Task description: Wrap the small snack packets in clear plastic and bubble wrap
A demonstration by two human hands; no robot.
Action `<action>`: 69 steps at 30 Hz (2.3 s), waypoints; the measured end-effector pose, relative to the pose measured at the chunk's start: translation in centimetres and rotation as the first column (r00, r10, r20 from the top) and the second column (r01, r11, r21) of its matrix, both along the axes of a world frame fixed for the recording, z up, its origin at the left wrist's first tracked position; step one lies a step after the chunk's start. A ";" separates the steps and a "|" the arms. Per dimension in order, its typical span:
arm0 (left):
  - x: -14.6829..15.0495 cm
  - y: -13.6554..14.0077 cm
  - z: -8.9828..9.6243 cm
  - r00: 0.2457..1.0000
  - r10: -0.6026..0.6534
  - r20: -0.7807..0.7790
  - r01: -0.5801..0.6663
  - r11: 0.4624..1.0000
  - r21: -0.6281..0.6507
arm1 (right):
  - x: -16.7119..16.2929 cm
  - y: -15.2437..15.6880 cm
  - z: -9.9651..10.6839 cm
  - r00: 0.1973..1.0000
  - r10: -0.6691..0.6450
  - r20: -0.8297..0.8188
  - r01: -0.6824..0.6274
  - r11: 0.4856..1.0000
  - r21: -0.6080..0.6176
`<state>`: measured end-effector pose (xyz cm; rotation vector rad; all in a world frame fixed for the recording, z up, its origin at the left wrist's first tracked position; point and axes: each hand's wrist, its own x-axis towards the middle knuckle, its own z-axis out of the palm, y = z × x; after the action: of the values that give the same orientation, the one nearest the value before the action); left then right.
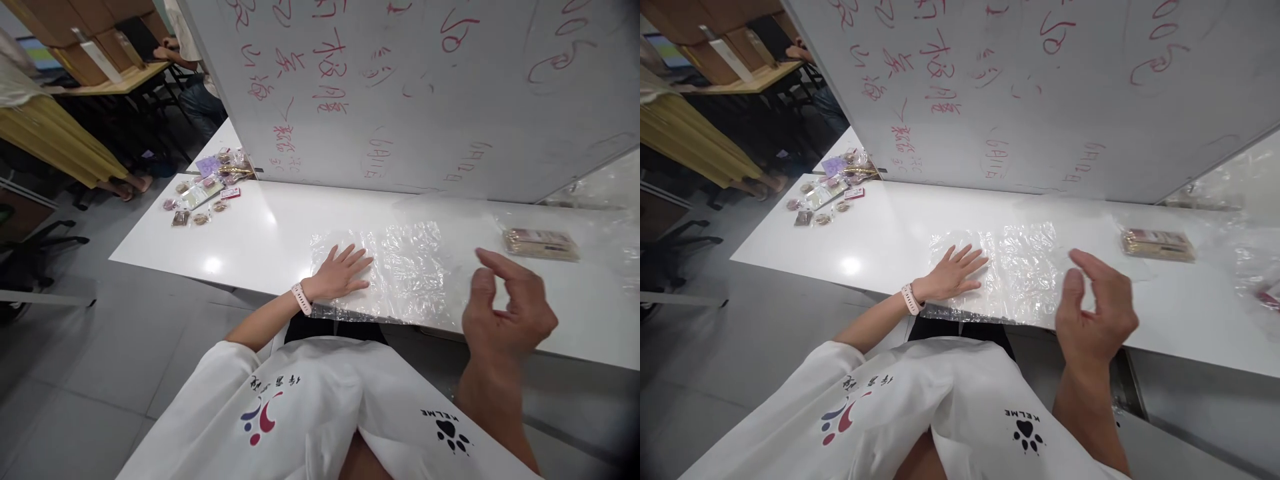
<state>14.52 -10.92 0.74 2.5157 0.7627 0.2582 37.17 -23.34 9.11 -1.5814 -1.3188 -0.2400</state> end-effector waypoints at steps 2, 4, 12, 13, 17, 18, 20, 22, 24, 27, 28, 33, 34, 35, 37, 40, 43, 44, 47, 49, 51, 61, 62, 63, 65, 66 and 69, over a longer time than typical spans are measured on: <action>-1.8 0.1 -2.3 0.998 -0.019 -0.059 0.021 0.999 0.041 | -2.7 1.0 0.1 0.953 0.304 -0.003 -0.303 0.950 -0.081; -3.3 0.8 -3.0 0.999 -0.025 -0.041 0.026 1.000 0.008 | -5.0 3.3 -2.3 0.839 0.544 -0.029 -0.530 0.803 -0.273; -12.8 12.1 2.1 0.751 0.654 0.091 -0.653 0.756 -0.045 | -6.9 11.2 -13.7 0.833 0.524 0.178 -0.218 0.607 -0.764; -14.6 13.7 2.0 0.640 0.762 0.101 -0.766 0.643 -0.007 | -6.7 11.3 -13.8 0.831 0.523 0.188 -0.217 0.617 -0.757; -20.7 17.9 -0.2 0.084 0.996 0.015 -0.987 0.081 0.135 | -6.6 11.0 -13.4 0.832 0.518 0.197 -0.221 0.637 -0.738; -21.6 18.3 -0.9 0.062 0.998 -0.017 -0.988 0.064 0.138 | -6.6 11.0 -13.3 0.833 0.518 0.194 -0.223 0.636 -0.739; -22.1 18.2 -2.1 0.089 0.994 -0.061 -0.986 0.096 0.135 | -6.7 11.0 -13.3 0.835 0.518 0.186 -0.226 0.631 -0.742; -21.1 17.3 -2.8 0.146 0.987 -0.072 -0.978 0.155 0.141 | -6.7 11.0 -13.4 0.837 0.517 0.179 -0.228 0.627 -0.745; -19.2 16.7 -3.0 0.204 0.978 -0.052 -0.964 0.210 0.162 | -6.7 11.1 -13.4 0.838 0.516 0.179 -0.227 0.626 -0.746; -16.6 17.5 -2.5 0.252 0.968 -0.003 -0.949 0.248 0.193 | -6.8 11.0 -13.4 0.835 0.516 0.192 -0.218 0.629 -0.746; -16.1 18.3 -2.2 0.261 0.965 0.003 -0.946 0.255 0.198 | -6.8 11.0 -13.4 0.833 0.517 0.197 -0.215 0.630 -0.746; -15.4 22.5 -1.4 0.353 0.928 -0.121 -0.915 0.370 0.161 | -6.2 11.3 -13.5 0.803 0.559 0.209 -0.235 0.618 -0.750; -15.2 22.5 -1.4 0.400 0.907 -0.134 -0.895 0.418 0.155 | -6.0 11.4 -13.4 0.792 0.575 0.206 -0.245 0.608 -0.755; -15.0 22.1 -1.6 0.450 0.884 -0.131 -0.870 0.466 0.158 | -5.8 11.6 -13.3 0.781 0.591 0.202 -0.255 0.597 -0.760; -14.4 20.2 -2.2 0.536 0.838 -0.100 -0.815 0.545 0.199 | -5.5 12.0 -13.1 0.767 0.613 0.192 -0.272 0.581 -0.767; -14.0 16.3 -2.9 0.584 0.809 -0.070 -0.759 0.574 0.307 | -5.3 12.4 -12.8 0.768 0.615 0.177 -0.285 0.576 -0.766; -14.3 14.0 -2.4 0.555 0.828 -0.084 -0.768 0.548 0.331 | -5.3 12.7 -12.9 0.780 0.606 0.155 -0.300 0.580 -0.757; -14.3 13.7 -1.9 0.539 0.839 -0.078 -0.788 0.534 0.307 | -5.4 12.7 -12.9 0.783 0.604 0.149 -0.308 0.584 -0.751; -12.7 12.9 0.5 0.534 0.845 0.000 -0.824 0.521 0.224 | -5.5 12.8 -13.0 0.790 0.601 0.122 -0.337 0.591 -0.732; -9.6 11.5 2.0 0.597 0.800 0.058 -0.791 0.575 0.211 | -5.5 12.7 -12.9 0.815 0.578 0.047 -0.388 0.604 -0.696; -5.3 8.7 2.5 0.702 0.705 0.098 -0.706 0.672 0.226 | -5.3 12.7 -12.8 0.855 0.504 -0.122 -0.467 0.646 -0.603; 4.1 -1.7 -2.4 0.994 0.107 -0.037 -0.092 0.957 0.274 | -1.9 12.9 -11.4 0.658 0.392 -0.643 -0.645 0.734 -0.211; 3.2 -2.0 -2.0 0.993 0.116 -0.028 -0.104 0.956 0.274 | -1.6 12.2 -10.8 0.686 0.403 -0.606 -0.638 0.734 -0.234; 2.2 -2.4 -1.5 0.993 0.118 -0.018 -0.108 0.955 0.277 | -1.3 11.2 -10.0 0.721 0.422 -0.549 -0.629 0.732 -0.263; -0.4 -3.8 -0.9 0.995 0.097 -0.019 -0.088 0.952 0.292 | -1.0 8.4 -8.7 0.781 0.492 -0.386 -0.615 0.714 -0.335; -1.9 -4.6 -0.8 0.996 0.087 -0.031 -0.074 0.952 0.298 | -0.8 6.8 -8.3 0.789 0.541 -0.291 -0.614 0.693 -0.377; -6.2 -6.9 -1.9 0.991 0.136 -0.017 -0.124 0.942 0.312 | -0.2 1.9 -8.9 0.751 0.657 -0.060 -0.593 0.633 -0.498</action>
<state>8.30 -17.85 -1.19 2.7737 0.9712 0.4052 36.94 -21.47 0.21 -1.3945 -2.0737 0.4865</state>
